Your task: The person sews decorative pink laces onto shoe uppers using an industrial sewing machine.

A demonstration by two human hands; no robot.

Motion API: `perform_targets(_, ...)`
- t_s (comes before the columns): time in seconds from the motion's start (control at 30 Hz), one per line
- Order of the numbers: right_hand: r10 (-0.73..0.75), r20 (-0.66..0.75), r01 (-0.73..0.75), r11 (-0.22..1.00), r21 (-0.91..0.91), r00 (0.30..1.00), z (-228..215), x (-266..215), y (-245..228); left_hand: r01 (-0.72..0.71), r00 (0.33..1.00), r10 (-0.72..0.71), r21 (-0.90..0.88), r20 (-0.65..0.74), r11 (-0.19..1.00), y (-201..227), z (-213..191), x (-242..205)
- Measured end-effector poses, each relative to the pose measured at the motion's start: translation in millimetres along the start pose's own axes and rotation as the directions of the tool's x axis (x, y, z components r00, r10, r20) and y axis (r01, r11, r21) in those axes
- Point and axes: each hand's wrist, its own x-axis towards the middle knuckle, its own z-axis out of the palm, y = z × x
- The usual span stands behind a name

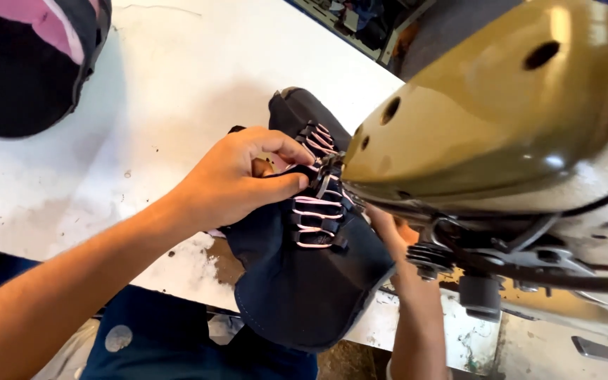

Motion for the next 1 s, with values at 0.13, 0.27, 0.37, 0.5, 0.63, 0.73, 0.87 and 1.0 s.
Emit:
perform_targets(0.13, -0.494, -0.352, 0.434, 0.869, -0.238, 0.795, -45, -64, 97, -0.064, 0.998, 0.066, 0.107, -0.022, 0.992, 3, -2, 0)
perform_targets(0.27, -0.582, -0.670, 0.263, 0.810, -0.524, 0.460, -36, -89, 18, -0.150, 0.988, 0.152, 0.140, 0.000, 0.979, -1, -2, 0)
perform_targets(0.37, -0.702, -0.571, 0.107, 0.665, -0.739, 0.425, -72, -86, 36, -0.005, 1.000, 0.004, 0.061, 0.016, 0.998, 2, -2, 3)
perform_targets(0.5, -0.795, -0.444, -0.028, 0.476, -0.879, 0.414, -88, -75, 46, -0.006, 1.000, 0.005, 0.103, 0.009, 0.995, 3, -4, 5)
perform_targets(0.63, -0.772, -0.549, 0.110, 0.605, -0.788, 0.321, -87, -61, 58, 0.009, 1.000, -0.010, 0.104, 0.001, 0.995, 8, -3, 8)
perform_targets(0.73, -0.782, -0.569, 0.051, 0.599, -0.799, 0.254, -94, -59, 137, 0.043, 0.999, -0.040, 0.114, -0.027, 0.993, 10, -2, 5)
perform_targets(0.87, -0.803, -0.536, -0.047, 0.544, -0.838, 0.261, -75, -71, 93, 0.001, 1.000, 0.003, 0.114, -0.029, 0.993, 5, -1, 4)
perform_targets(1.0, -0.804, -0.496, -0.027, 0.517, -0.856, 0.329, -82, -72, 69, -0.073, 0.997, 0.075, 0.097, -0.011, 0.993, 3, -2, 2)
